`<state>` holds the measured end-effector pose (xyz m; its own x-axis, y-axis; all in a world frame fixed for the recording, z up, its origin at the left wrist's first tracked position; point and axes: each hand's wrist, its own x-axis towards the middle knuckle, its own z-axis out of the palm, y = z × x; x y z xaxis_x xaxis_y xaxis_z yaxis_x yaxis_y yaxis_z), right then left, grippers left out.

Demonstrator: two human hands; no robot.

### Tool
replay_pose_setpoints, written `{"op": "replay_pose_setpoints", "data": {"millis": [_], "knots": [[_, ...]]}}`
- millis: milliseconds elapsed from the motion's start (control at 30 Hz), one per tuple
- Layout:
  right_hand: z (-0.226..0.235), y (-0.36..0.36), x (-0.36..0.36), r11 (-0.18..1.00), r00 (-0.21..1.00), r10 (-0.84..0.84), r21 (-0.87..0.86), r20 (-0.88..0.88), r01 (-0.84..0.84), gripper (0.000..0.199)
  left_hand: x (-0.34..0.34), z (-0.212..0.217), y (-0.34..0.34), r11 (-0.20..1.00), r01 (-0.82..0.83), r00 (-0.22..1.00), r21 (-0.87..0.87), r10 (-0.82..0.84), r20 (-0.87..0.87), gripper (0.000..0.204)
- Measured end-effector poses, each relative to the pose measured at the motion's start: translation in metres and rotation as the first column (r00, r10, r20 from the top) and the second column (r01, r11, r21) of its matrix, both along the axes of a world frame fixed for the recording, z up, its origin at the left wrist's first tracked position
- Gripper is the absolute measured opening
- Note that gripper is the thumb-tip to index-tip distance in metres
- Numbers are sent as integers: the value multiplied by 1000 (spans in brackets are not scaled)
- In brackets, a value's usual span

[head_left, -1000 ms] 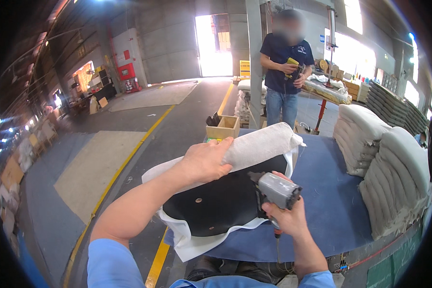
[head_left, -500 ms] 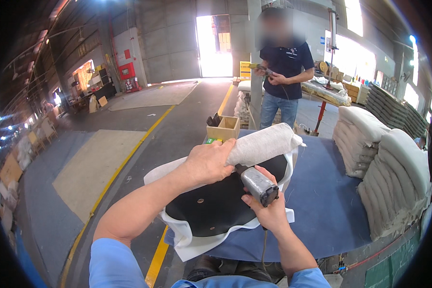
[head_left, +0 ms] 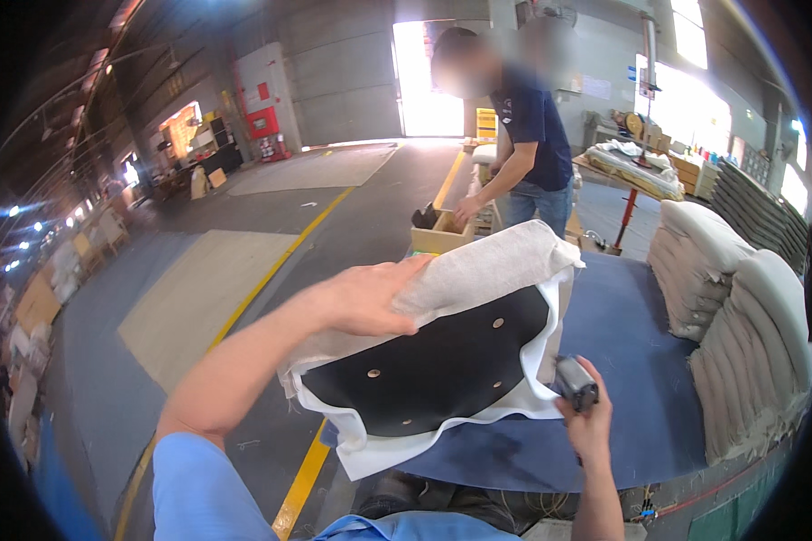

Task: The person wraps a white fabric cover around a black cushion base, folds the edges, and uses a staple gun to secure the fabric. The person repeatedly adjusts and staples the fabric to ensure a tight fit.

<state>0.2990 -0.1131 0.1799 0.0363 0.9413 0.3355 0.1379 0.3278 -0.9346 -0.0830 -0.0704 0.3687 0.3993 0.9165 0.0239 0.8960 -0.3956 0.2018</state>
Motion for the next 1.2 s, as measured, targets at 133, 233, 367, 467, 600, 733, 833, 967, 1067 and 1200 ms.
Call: {"op": "replay_pose_setpoints", "data": {"millis": [133,233,367,467,600,733,833,967,1067,1200], "knots": [[-87,6,93,920,707,-299,-5,641,393,78,-45,23,-32,930,-85,993,-358,110,50,101],[-138,5,130,861,560,-249,-84,790,501,78,-79,-6,-48,935,-102,965,-339,176,196,101],[-152,12,119,873,371,-133,-68,919,483,79,-87,-17,-69,918,-211,928,-337,296,224,102],[-132,26,95,942,406,-180,38,896,334,78,-75,-19,-74,917,-250,922,-311,324,212,103],[-1,24,-23,952,960,275,-125,-62,-280,86,-18,14,-74,901,-230,960,-369,272,65,104],[73,-14,-57,886,791,290,-162,-538,-434,85,34,-5,-52,802,346,908,-486,-156,389,97],[81,-22,-13,903,775,249,-151,-581,-402,77,76,-85,-27,535,735,545,-416,-101,832,80],[70,2,53,867,771,131,-304,-624,-394,77,111,-233,-29,788,508,634,-348,-68,771,75],[69,6,119,742,886,72,-569,-459,-355,93,114,-316,-46,904,86,818,-419,176,548,74],[56,-25,146,607,989,-105,-795,-103,-18,68,119,-334,-54,819,-209,825,-534,441,353,81]]}}
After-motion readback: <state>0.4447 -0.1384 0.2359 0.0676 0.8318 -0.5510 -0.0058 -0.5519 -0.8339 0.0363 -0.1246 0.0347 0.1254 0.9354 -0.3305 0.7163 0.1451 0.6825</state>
